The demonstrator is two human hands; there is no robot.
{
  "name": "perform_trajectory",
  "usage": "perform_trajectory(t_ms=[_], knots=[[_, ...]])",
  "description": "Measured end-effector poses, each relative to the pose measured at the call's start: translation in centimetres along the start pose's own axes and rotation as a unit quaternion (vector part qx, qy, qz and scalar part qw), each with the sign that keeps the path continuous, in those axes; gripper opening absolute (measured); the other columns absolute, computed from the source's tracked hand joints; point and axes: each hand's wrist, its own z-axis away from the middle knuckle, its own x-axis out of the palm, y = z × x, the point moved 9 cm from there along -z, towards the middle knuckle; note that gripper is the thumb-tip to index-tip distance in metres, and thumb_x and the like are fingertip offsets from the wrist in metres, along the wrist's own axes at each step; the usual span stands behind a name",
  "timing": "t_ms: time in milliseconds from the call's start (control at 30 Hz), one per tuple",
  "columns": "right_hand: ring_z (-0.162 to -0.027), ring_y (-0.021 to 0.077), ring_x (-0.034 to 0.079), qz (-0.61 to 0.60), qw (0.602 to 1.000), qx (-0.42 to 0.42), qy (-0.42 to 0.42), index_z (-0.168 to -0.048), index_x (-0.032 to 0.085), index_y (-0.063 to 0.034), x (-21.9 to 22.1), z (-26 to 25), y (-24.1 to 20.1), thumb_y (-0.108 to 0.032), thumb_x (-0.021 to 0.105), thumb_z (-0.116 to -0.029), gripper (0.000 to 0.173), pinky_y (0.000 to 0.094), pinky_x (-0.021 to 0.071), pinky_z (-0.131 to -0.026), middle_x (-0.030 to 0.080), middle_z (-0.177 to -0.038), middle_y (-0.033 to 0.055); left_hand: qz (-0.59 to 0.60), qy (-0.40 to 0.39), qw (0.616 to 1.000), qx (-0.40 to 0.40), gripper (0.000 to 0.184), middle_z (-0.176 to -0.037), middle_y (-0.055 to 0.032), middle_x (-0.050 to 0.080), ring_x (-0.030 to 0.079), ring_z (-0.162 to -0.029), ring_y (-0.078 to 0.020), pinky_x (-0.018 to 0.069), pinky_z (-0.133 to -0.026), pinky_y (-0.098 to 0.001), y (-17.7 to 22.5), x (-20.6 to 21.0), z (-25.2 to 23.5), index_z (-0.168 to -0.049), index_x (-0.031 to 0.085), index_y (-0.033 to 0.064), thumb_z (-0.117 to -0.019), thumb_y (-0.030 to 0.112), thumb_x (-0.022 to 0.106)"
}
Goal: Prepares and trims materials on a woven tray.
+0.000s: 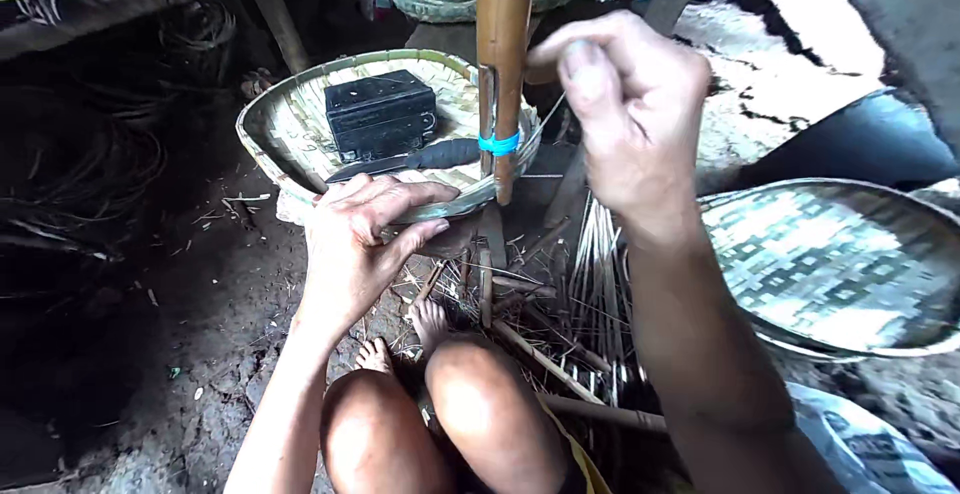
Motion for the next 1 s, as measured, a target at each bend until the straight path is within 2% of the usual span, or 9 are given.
perform_trajectory(t_ms=[133,267,367,467,600,667,767,833,1000], knots=[[-0.095,0.013,0.068,0.077,0.971,0.091,-0.209,-0.117,0.071,-0.0064,4.6,-3.0,2.6,-0.02,0.051,-0.1049,0.027,0.0356,0.0522,-0.089,0.073,-0.104,0.0084,0.007,-0.011,1.0,-0.006,0.024,-0.104,-0.0002,0.075,0.066,-0.095,-0.0119,0.0482,-0.085,-0.0353,-0.2,-0.1,-0.4,-0.114,0.076,0.0108,-0.0928,0.022,0.074],[-0.104,0.0312,0.067,0.124,0.821,0.153,-0.535,-0.125,0.07,-0.0046,11.9,-2.1,5.3,-0.033,0.068,-0.0992,0.039,0.0548,0.0488,-0.095,0.071,-0.112,0.0177,0.012,-0.055,0.998,-0.013,0.024,-0.104,0.0015,0.073,0.067,-0.092,-0.008,0.0522,-0.082,-0.0302,-0.1,0.1,-1.0,-0.113,0.073,0.0109,-0.0919,0.021,0.075],[-0.103,0.0334,0.068,0.159,0.77,0.088,-0.612,-0.124,0.071,-0.0081,15.3,-1.1,7.1,-0.044,0.068,-0.0968,0.045,0.057,0.0485,-0.093,0.072,-0.107,0.0169,0.018,-0.066,0.998,-0.011,0.026,-0.102,0.0023,0.072,0.065,-0.09,-0.0071,0.0527,-0.08,-0.0284,-0.2,0.2,-1.3,-0.115,0.071,0.0102,-0.0918,0.021,0.075],[-0.084,0.0368,0.068,0.056,0.854,-0.034,-0.515,-0.105,0.073,-0.0032,16.0,-0.9,6.9,-0.033,0.067,-0.0927,0.032,0.0601,0.0504,-0.074,0.07,-0.086,0.0175,0.025,-0.072,0.997,-0.014,0.039,-0.1,0.005,0.072,0.067,-0.087,-0.0051,0.0563,-0.079,-0.0278,-0.7,0.2,-1.2,-0.126,0.063,0.01,-0.0918,0.024,0.075],[-0.096,0.0393,0.064,0.153,0.86,0.162,-0.459,-0.111,0.069,0.0005,8.1,-4.0,4.4,-0.018,0.051,-0.107,0.026,0.0626,0.0469,-0.082,0.067,-0.1,0.0226,-0.007,-0.038,0.999,0.027,0.028,-0.1,-0.0012,0.074,0.067,-0.09,-0.0143,0.0512,-0.082,-0.0346,-0.3,0.3,-0.8,-0.118,0.076,0.0119,-0.095,0.027,0.07],[-0.088,0.0266,0.062,0.138,0.923,0.186,-0.309,-0.108,0.069,-0.0006,2.7,-5.3,5.2,-0.022,0.049,-0.1057,0.03,0.0531,0.0467,-0.079,0.066,-0.095,0.0153,-0.001,-0.012,0.999,0.038,0.025,-0.1,-0.0003,0.075,0.066,-0.089,-0.0131,0.0498,-0.081,-0.0337,-0.4,0.3,-0.4,-0.115,0.078,0.0136,-0.0965,0.027,0.068],[-0.077,-0.0063,0.06,0.003,0.982,0.177,-0.065,-0.108,0.064,-0.02,-4.6,-3.9,5.5,-0.031,0.043,-0.108,0.023,0.0169,0.0529,-0.072,0.062,-0.088,-0.0179,0.024,0.023,0.998,0.046,0.021,-0.101,0.0011,0.075,0.066,-0.091,-0.0093,0.0485,-0.081,-0.0298,-0.6,0.0,0.2,-0.111,0.078,0.0143,-0.0963,0.025,0.07],[-0.073,-0.0026,0.064,-0.173,0.972,0.155,-0.032,-0.105,0.062,-0.0254,-6.2,-1.2,3.8,-0.031,0.042,-0.109,0.021,0.0156,0.0556,-0.068,0.066,-0.084,-0.0177,0.051,0.043,0.997,0.05,0.019,-0.103,0.0016,0.075,0.066,-0.097,-0.0072,0.05,-0.087,-0.0269,-0.7,-0.5,0.4,-0.109,0.077,0.0126,-0.0955,0.024,0.072],[-0.06,-0.0027,0.063,-0.357,0.855,0.294,-0.236,-0.114,0.063,-0.0222,-0.9,6.1,-2.3,-0.022,0.059,-0.1021,0.013,0.0142,0.0553,-0.051,0.067,-0.081,-0.0087,0.107,0.082,0.991,0.025,0.055,-0.124,0.0047,0.066,0.061,-0.114,-0.0037,0.0504,-0.098,-0.0237,-2.5,-1.5,1.0,-0.139,0.056,0.0173,-0.0906,0.033,0.079]])
